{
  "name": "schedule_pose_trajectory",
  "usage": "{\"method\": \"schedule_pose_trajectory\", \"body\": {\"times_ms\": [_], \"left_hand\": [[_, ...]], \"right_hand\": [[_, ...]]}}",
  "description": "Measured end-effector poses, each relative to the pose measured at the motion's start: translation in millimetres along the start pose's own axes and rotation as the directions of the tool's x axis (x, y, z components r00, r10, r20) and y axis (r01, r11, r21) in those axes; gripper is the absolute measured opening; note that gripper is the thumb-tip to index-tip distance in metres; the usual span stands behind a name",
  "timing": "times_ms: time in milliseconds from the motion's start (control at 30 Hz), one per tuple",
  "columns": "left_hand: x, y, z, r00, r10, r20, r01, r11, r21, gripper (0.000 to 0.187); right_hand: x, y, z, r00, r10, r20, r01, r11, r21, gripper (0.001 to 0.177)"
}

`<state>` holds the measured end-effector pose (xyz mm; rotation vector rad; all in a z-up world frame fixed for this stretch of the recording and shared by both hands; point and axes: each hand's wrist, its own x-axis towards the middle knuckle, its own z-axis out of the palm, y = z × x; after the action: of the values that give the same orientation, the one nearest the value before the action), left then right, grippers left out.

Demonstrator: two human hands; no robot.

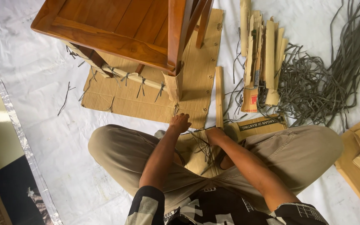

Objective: Tying black plastic straps to the base and legs of a wooden chair for packaging.

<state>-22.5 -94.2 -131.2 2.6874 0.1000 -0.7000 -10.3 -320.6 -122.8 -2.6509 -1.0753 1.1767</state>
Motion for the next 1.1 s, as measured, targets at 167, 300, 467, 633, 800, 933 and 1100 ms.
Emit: {"method": "schedule_pose_trajectory", "body": {"times_ms": [167,300,467,633,800,933,1100], "left_hand": [[2.7,-16.0,14.7,0.996,0.093,0.010,-0.092,0.995,-0.032,0.045],[-22.4,1.7,-16.4,0.995,0.100,0.011,-0.095,0.968,-0.233,0.042],[-18.4,10.4,-17.7,0.981,0.159,-0.110,-0.191,0.879,-0.438,0.032],[-25.5,18.1,-38.3,0.972,0.141,-0.187,-0.223,0.803,-0.553,0.025],[-11.3,-1.6,-19.4,0.933,0.115,-0.341,-0.271,0.847,-0.456,0.019],[-8.2,-4.9,-18.6,0.896,0.039,-0.442,-0.277,0.827,-0.488,0.018],[-6.2,-6.5,-31.6,0.908,-0.225,-0.355,-0.156,0.603,-0.782,0.015]], "right_hand": [[31.4,12.5,5.8,0.966,0.044,-0.255,0.002,0.984,0.179,0.041],[26.9,-2.7,-20.5,0.918,0.083,-0.387,-0.001,0.978,0.207,0.036],[-5.9,-28.0,-72.0,0.919,0.137,-0.370,-0.033,0.961,0.275,0.018],[20.7,7.6,-53.5,0.868,0.133,-0.478,0.036,0.944,0.327,0.018],[17.0,20.9,-63.3,0.895,0.267,-0.358,-0.115,0.913,0.392,0.025],[5.1,22.1,-84.6,0.943,0.290,-0.160,-0.166,0.832,0.530,0.027],[14.2,37.9,-82.9,0.933,0.307,-0.190,-0.081,0.690,0.720,0.027]]}}
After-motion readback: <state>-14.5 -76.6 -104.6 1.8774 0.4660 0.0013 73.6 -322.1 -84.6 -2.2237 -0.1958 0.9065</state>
